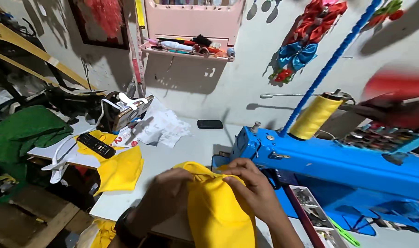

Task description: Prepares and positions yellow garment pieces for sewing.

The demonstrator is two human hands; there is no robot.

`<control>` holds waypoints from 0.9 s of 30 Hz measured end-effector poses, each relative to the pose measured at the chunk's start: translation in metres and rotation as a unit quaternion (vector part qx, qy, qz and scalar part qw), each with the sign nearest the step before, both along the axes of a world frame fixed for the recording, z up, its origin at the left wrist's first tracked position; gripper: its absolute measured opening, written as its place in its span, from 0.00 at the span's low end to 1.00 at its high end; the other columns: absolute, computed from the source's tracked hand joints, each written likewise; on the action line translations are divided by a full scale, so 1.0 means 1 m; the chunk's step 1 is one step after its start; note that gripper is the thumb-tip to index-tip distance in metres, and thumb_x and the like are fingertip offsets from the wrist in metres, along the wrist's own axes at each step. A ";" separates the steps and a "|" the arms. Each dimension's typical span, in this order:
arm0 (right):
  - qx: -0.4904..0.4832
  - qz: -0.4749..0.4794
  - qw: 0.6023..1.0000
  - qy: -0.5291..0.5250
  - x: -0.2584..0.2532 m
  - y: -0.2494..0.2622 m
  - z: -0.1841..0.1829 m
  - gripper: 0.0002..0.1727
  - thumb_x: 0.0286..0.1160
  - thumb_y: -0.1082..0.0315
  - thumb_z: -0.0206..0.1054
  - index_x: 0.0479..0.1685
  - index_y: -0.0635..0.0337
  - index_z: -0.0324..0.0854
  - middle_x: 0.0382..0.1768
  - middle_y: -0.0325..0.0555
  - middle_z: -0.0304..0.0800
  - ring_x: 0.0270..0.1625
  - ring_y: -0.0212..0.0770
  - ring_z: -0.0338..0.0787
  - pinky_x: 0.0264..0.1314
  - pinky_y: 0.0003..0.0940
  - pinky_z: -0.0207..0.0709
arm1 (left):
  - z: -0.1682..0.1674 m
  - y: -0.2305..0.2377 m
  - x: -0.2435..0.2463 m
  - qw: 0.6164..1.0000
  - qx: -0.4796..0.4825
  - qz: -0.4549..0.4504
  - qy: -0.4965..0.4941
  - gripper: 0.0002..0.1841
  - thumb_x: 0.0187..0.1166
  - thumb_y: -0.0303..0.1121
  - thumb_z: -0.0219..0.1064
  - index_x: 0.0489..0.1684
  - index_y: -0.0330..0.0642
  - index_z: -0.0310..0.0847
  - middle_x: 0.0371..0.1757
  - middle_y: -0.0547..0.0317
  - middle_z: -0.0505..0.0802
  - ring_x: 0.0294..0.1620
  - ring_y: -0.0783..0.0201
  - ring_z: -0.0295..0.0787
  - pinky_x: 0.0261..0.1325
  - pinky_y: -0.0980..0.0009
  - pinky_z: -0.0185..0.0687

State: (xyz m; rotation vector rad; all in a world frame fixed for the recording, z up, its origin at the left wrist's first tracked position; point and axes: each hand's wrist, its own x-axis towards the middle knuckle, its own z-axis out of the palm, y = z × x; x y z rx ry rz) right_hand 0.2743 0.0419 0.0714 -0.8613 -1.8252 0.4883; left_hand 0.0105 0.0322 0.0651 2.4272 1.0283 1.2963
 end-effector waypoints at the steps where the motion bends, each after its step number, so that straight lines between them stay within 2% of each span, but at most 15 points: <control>1: 0.001 0.008 1.000 0.002 0.002 -0.001 -0.001 0.09 0.78 0.62 0.69 0.44 0.52 0.94 0.56 0.38 0.86 0.60 0.21 0.84 0.61 0.14 0.80 | -0.004 0.000 0.003 0.998 -0.011 -0.028 0.051 0.13 0.80 0.26 0.57 0.48 0.38 0.91 0.54 0.54 0.95 0.57 0.63 0.93 0.63 0.63 0.88; 3: 0.006 0.042 0.999 0.008 0.003 -0.004 -0.002 0.09 0.80 0.63 0.67 0.45 0.53 0.93 0.57 0.38 0.89 0.63 0.24 0.85 0.65 0.18 0.81 | -0.014 0.005 0.015 0.989 -0.012 -0.063 0.137 0.14 0.78 0.24 0.59 0.55 0.37 0.90 0.60 0.50 0.94 0.64 0.53 0.91 0.68 0.54 0.83; 5: 0.017 0.085 0.996 0.016 0.005 -0.005 -0.001 0.09 0.83 0.63 0.65 0.46 0.54 0.90 0.55 0.37 0.91 0.62 0.25 0.87 0.66 0.21 0.82 | -0.015 0.014 0.025 0.978 -0.006 -0.059 0.199 0.12 0.76 0.26 0.64 0.53 0.36 0.88 0.54 0.46 0.94 0.60 0.46 0.91 0.65 0.47 0.83; 7: 0.017 0.095 0.995 0.025 0.010 -0.009 0.001 0.09 0.85 0.63 0.63 0.48 0.53 0.88 0.53 0.35 0.93 0.61 0.26 0.89 0.67 0.23 0.83 | -0.016 0.019 0.030 0.967 0.017 -0.004 0.255 0.10 0.74 0.33 0.68 0.48 0.38 0.88 0.46 0.45 0.94 0.55 0.44 0.92 0.63 0.42 0.82; 10: 0.009 0.026 0.999 0.023 0.025 -0.020 -0.002 0.09 0.85 0.64 0.63 0.48 0.56 0.87 0.47 0.32 0.93 0.52 0.20 0.90 0.58 0.18 0.85 | -0.010 0.021 0.030 0.942 0.051 0.075 0.324 0.13 0.72 0.38 0.71 0.43 0.36 0.90 0.42 0.43 0.95 0.50 0.40 0.93 0.60 0.35 0.79; 12: -0.010 -0.029 0.999 0.033 0.033 -0.026 -0.008 0.08 0.83 0.65 0.64 0.47 0.58 0.87 0.43 0.32 0.93 0.47 0.18 0.89 0.54 0.15 0.84 | 0.000 0.023 0.024 0.933 0.110 0.088 0.331 0.12 0.65 0.40 0.71 0.32 0.39 0.89 0.35 0.47 0.93 0.43 0.43 0.93 0.52 0.37 0.80; 14: -0.032 -0.069 0.996 0.053 0.038 -0.029 -0.012 0.08 0.81 0.66 0.65 0.46 0.59 0.87 0.42 0.33 0.93 0.45 0.18 0.90 0.52 0.14 0.84 | 0.014 0.021 0.012 0.933 0.161 0.063 0.317 0.12 0.63 0.43 0.73 0.25 0.43 0.87 0.31 0.51 0.91 0.40 0.46 0.92 0.50 0.38 0.80; 16: -0.052 -0.100 0.991 0.069 0.040 -0.030 -0.012 0.08 0.81 0.67 0.65 0.46 0.60 0.87 0.41 0.33 0.93 0.44 0.18 0.90 0.50 0.14 0.84 | 0.031 0.015 -0.001 0.931 0.185 0.025 0.313 0.12 0.68 0.46 0.69 0.30 0.47 0.89 0.33 0.55 0.91 0.40 0.49 0.92 0.49 0.41 0.81; 19: -0.071 -0.122 0.985 0.102 0.040 -0.028 -0.011 0.07 0.79 0.68 0.64 0.45 0.60 0.87 0.39 0.33 0.92 0.43 0.18 0.89 0.49 0.15 0.84 | 0.045 0.002 -0.015 0.951 0.169 -0.027 0.256 0.14 0.77 0.50 0.65 0.41 0.50 0.86 0.36 0.60 0.89 0.38 0.57 0.87 0.40 0.58 0.79; 22: -0.087 -0.106 0.984 0.114 0.033 -0.029 -0.014 0.07 0.79 0.68 0.65 0.45 0.60 0.86 0.40 0.33 0.92 0.43 0.19 0.89 0.50 0.15 0.83 | 0.044 -0.006 -0.023 0.972 0.118 -0.038 0.201 0.17 0.76 0.53 0.67 0.41 0.50 0.85 0.37 0.60 0.91 0.38 0.62 0.88 0.39 0.63 0.83; 24: -0.089 -0.088 0.984 0.124 0.026 -0.028 -0.011 0.07 0.79 0.68 0.65 0.45 0.60 0.86 0.39 0.32 0.92 0.43 0.19 0.89 0.50 0.15 0.83 | 0.046 0.000 -0.027 0.970 0.141 -0.015 0.198 0.19 0.78 0.57 0.64 0.36 0.50 0.84 0.36 0.60 0.91 0.39 0.62 0.87 0.42 0.62 0.79; 26: -0.088 -0.070 0.986 0.125 0.019 -0.028 -0.006 0.07 0.79 0.68 0.65 0.45 0.59 0.86 0.39 0.31 0.91 0.43 0.18 0.88 0.50 0.15 0.83 | 0.046 0.005 -0.030 0.968 0.153 0.013 0.196 0.23 0.83 0.59 0.58 0.32 0.49 0.85 0.34 0.58 0.91 0.43 0.60 0.88 0.55 0.56 0.75; 27: -0.084 -0.061 0.987 0.123 0.015 -0.029 -0.005 0.07 0.79 0.68 0.65 0.45 0.59 0.87 0.38 0.31 0.91 0.42 0.18 0.88 0.50 0.15 0.83 | 0.045 0.007 -0.031 0.971 0.143 0.028 0.191 0.25 0.85 0.58 0.57 0.31 0.47 0.85 0.34 0.58 0.92 0.44 0.60 0.89 0.59 0.55 0.76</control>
